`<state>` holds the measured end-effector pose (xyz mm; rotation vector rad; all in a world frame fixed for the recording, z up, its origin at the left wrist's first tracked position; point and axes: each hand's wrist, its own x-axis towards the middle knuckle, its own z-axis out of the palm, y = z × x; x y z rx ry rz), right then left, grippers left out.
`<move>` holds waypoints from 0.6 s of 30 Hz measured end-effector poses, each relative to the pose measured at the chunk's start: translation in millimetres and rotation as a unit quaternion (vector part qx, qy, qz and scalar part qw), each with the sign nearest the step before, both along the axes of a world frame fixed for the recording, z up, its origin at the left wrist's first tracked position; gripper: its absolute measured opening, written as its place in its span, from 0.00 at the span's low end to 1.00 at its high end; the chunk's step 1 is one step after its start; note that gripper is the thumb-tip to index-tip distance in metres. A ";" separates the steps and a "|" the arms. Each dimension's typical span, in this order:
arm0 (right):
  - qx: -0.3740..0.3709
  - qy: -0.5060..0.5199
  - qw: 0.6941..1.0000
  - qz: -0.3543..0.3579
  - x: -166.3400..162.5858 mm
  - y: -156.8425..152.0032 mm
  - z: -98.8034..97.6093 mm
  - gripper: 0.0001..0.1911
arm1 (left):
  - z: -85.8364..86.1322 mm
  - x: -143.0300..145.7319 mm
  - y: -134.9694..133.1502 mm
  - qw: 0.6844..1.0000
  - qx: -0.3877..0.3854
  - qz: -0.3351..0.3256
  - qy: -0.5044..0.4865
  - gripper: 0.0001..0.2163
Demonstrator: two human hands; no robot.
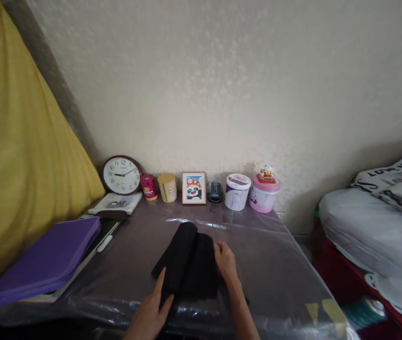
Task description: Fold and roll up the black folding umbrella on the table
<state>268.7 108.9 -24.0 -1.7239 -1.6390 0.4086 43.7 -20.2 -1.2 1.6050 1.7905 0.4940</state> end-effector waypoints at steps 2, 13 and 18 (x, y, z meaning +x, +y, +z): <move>0.001 -0.020 1.000 -0.001 -5.6 -7.2 7.0 0.14 | 0.2 -1.9 -0.1 0.999 -0.002 0.012 -0.029 0.30; 0.000 -0.206 0.962 0.180 -48.6 6.4 27.6 0.12 | -2.3 -8.4 2.3 0.984 -0.021 0.044 -0.169 0.33; -0.002 -0.208 0.978 0.033 -33.4 13.0 18.9 0.13 | -1.7 -9.4 2.1 0.973 -0.043 0.032 -0.223 0.32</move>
